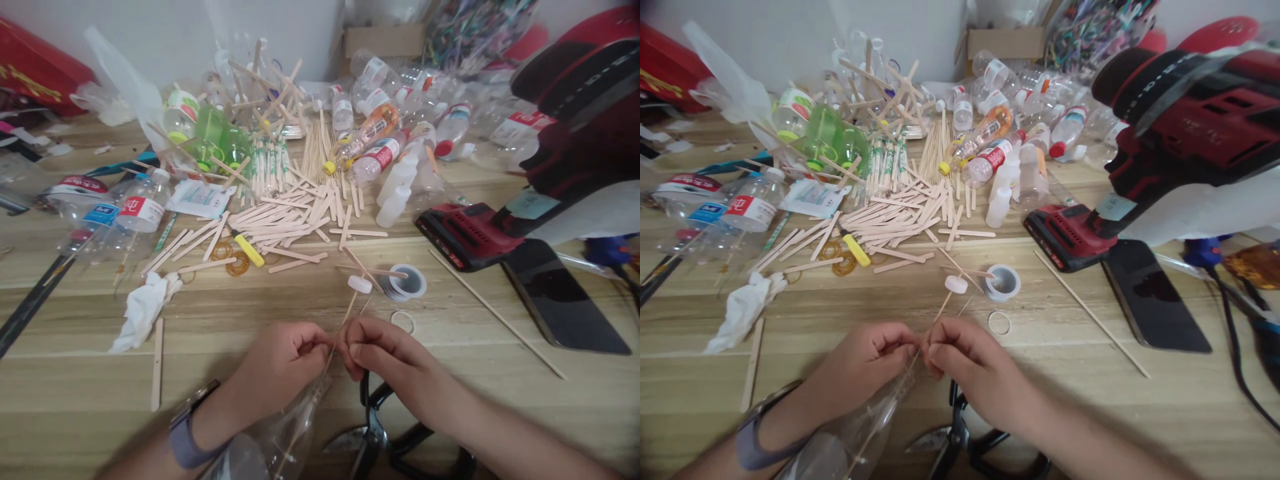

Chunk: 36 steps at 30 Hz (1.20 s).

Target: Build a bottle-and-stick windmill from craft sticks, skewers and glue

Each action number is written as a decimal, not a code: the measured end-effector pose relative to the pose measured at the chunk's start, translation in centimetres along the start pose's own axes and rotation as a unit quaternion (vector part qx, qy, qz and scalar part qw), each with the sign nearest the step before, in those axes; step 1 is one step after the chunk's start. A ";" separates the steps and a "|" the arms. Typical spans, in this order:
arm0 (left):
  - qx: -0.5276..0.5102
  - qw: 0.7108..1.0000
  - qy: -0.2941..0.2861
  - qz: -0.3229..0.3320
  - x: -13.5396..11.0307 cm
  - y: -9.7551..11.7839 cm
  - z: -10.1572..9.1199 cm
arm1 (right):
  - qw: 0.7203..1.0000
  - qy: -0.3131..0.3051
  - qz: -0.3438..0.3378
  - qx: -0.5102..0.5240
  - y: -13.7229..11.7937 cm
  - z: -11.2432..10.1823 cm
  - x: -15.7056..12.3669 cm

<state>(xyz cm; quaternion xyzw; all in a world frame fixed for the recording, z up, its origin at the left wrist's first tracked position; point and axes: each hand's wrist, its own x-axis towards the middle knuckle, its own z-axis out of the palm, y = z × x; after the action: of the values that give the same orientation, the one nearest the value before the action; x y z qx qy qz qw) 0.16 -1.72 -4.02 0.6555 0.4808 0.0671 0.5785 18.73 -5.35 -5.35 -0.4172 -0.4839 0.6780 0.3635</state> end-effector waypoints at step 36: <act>-0.015 1.000 -0.013 0.009 0.1 -0.3 0.2 | 0.999 -0.002 0.040 0.005 -0.1 -0.3 0.1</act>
<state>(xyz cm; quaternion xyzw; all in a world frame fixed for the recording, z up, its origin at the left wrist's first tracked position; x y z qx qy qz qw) 0.22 -1.82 -4.37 0.6520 0.4663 0.0704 0.5936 19.02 -5.14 -5.32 -0.4331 -0.4644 0.6951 0.3372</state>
